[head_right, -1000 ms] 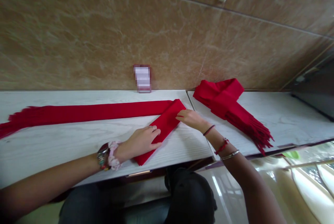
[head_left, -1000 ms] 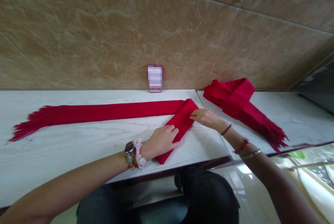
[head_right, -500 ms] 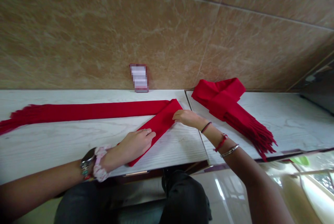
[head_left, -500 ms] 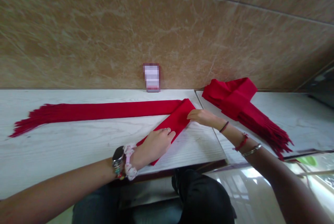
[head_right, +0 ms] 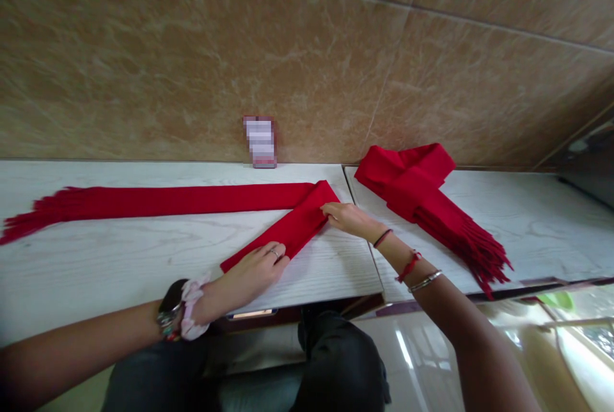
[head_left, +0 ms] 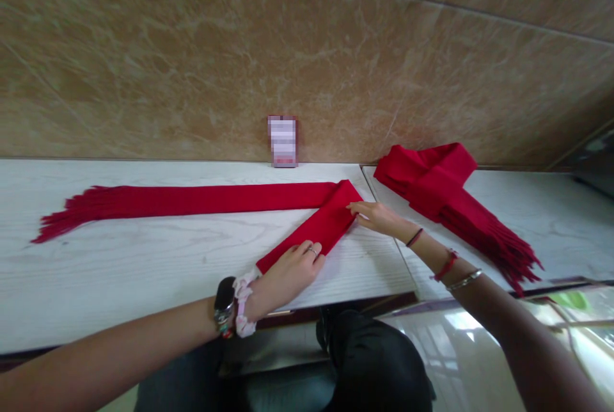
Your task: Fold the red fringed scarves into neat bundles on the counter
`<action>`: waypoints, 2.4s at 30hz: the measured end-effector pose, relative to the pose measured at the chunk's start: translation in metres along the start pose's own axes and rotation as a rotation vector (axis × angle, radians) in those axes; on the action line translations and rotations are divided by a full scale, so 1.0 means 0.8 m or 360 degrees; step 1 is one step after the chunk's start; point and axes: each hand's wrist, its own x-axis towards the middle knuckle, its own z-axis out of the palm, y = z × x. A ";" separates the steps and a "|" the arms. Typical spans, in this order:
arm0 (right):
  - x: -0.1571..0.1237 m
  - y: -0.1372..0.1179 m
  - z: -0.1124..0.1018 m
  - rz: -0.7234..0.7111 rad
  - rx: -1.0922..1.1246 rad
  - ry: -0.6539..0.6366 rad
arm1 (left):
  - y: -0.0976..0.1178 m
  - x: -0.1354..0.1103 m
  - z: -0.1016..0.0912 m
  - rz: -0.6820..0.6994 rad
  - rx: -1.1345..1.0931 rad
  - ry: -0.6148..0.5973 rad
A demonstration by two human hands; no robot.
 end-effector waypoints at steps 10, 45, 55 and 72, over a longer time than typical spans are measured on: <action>-0.010 -0.007 0.017 -0.0175 -0.0037 0.0095 | -0.024 -0.022 -0.003 0.0190 -0.0558 0.0064; 0.058 0.048 0.029 0.0705 -0.0190 0.0214 | -0.049 -0.031 0.020 -0.0072 -0.0433 0.0022; 0.029 0.031 0.035 0.1009 0.0418 0.0380 | -0.049 -0.033 0.028 -0.0069 -0.0435 0.0140; 0.070 -0.040 0.024 0.0877 0.0062 0.0266 | -0.090 -0.037 0.016 -0.0261 -0.0368 0.0140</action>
